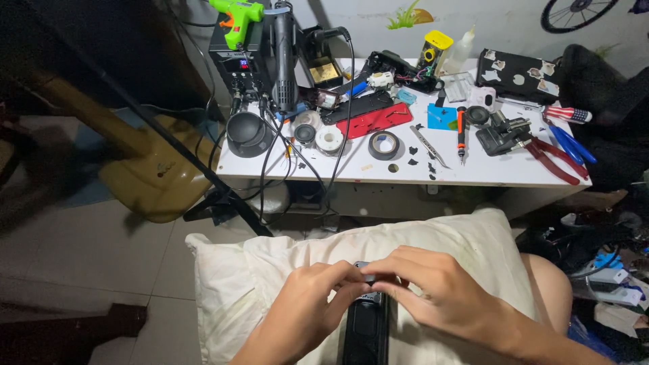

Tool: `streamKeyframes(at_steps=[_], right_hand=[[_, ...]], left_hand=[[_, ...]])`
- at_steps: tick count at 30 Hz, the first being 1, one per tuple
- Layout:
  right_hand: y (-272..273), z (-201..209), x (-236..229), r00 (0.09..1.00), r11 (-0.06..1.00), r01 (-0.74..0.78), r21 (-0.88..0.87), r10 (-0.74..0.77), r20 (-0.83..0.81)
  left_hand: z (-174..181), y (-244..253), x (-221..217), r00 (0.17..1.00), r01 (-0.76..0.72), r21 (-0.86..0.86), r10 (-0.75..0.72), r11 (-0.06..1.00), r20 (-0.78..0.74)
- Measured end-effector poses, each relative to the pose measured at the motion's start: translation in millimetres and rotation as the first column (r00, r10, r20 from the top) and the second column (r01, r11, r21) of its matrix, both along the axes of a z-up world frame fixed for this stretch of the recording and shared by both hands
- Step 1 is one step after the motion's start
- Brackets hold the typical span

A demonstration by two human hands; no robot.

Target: The person wraps black adhesive tape around their finger, then applies small pieces of the tape to secure internal components of a disassembled speaker box by hand.

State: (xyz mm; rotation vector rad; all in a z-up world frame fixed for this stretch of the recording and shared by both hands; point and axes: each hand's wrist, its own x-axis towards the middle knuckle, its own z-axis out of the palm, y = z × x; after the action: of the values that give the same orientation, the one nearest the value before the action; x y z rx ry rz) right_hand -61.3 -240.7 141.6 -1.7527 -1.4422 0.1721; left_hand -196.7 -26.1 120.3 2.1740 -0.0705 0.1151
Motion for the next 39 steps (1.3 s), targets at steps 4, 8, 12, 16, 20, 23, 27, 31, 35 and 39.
streamKeyframes(at_steps=[4, 8, 12, 16, 20, 23, 27, 31, 35, 39], right_hand=[[-5, -2, 10, 0.999, 0.999, 0.037, 0.013, -0.037, 0.036], [-19, -15, 24, 0.99, 0.988, 0.138, -0.063, -0.139, -0.008], [-25, -26, 26, 0.958, 0.955, 0.268, -0.123, -0.278, -0.066], [-25, -38, 27, 0.948, 0.957, 0.278, -0.079, -0.286, -0.142], [-23, -59, 22, 0.904, 0.942, 0.325, -0.078, -0.334, -0.268], [-16, -74, 15, 0.791, 0.926, 0.37, -0.071, -0.354, -0.499], [-11, -84, 8, 0.731, 0.942, 0.336, -0.007, -0.266, -0.628], [-11, -83, 3, 0.77, 0.941, 0.337, 0.008, -0.271, -0.578], [-15, -81, -1, 0.769, 0.936, 0.353, -0.005, -0.294, -0.567], [-16, -82, -3, 0.794, 0.939, 0.345, -0.003, -0.293, -0.533]], left_hand=[[-24, -2, -8, 0.984, -0.13, 0.122, 0.142, 0.984, -0.103], [-46, -43, -21, 0.98, -0.179, 0.303, 0.197, 0.936, -0.03], [-45, -70, -13, 0.894, -0.11, 0.417, 0.273, 0.902, -0.355], [-40, -68, -8, 0.879, -0.116, 0.396, 0.28, 0.911, -0.386], [-32, -59, -15, 0.901, -0.121, 0.356, 0.254, 0.926, -0.352], [-32, -59, -17, 0.908, -0.147, 0.309, 0.252, 0.94, -0.334], [-30, -58, -20, 0.907, -0.185, 0.289, 0.276, 0.939, -0.317], [-27, -60, -22, 0.879, -0.257, 0.256, 0.336, 0.932, -0.338], [-28, -57, -29, 0.9, -0.311, 0.199, 0.355, 0.929, -0.251], [-37, -50, -32, 0.87, -0.403, 0.094, 0.413, 0.91, -0.271]])
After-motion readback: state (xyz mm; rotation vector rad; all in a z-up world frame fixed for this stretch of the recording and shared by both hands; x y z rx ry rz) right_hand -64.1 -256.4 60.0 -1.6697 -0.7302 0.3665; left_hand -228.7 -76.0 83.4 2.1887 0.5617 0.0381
